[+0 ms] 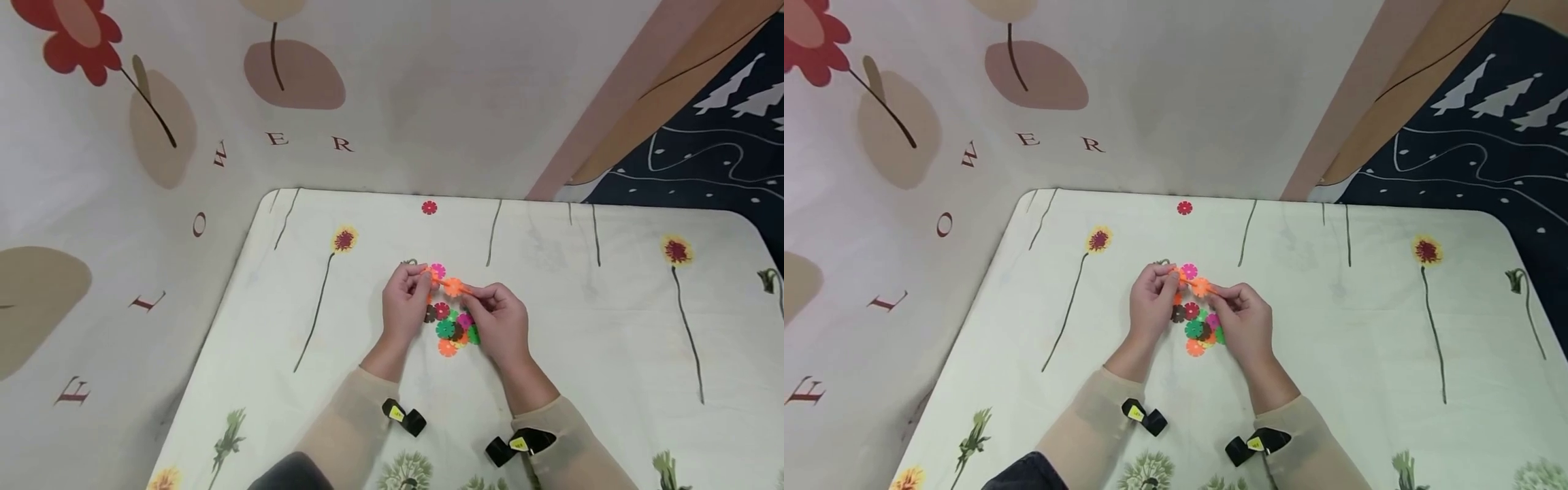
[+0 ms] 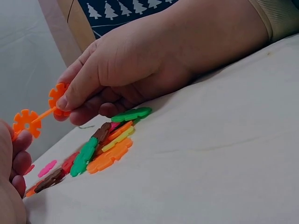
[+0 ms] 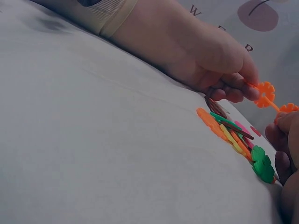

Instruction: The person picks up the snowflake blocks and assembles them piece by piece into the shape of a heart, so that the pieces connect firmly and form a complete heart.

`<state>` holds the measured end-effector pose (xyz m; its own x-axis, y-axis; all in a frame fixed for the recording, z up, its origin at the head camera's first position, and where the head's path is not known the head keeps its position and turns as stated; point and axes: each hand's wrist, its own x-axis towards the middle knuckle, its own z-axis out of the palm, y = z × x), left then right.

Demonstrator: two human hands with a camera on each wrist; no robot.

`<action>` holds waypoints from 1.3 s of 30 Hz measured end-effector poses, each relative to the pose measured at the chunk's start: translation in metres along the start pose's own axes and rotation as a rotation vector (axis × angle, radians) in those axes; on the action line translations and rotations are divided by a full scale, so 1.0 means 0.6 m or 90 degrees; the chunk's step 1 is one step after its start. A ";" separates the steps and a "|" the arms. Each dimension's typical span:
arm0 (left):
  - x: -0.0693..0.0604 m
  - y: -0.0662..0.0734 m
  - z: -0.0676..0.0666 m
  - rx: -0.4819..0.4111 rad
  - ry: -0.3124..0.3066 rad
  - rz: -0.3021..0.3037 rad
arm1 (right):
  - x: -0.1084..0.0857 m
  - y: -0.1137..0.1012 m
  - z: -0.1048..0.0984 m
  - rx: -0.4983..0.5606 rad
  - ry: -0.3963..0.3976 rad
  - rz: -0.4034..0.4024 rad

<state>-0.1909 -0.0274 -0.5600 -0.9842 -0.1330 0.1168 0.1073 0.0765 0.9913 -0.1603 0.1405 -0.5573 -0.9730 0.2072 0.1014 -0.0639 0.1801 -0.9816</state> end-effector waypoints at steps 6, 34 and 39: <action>0.000 -0.003 0.002 0.003 0.003 0.001 | 0.001 -0.001 -0.002 0.001 -0.003 0.000; -0.003 0.000 0.000 0.081 -0.101 -0.001 | -0.005 -0.003 0.000 0.002 -0.020 -0.073; -0.003 -0.002 0.000 0.083 -0.131 0.004 | -0.005 0.002 0.000 -0.011 -0.036 -0.092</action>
<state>-0.1890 -0.0270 -0.5616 -0.9929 0.0715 0.0949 0.1077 0.2048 0.9729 -0.1577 0.1400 -0.5587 -0.9651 0.1230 0.2313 -0.2007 0.2203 -0.9546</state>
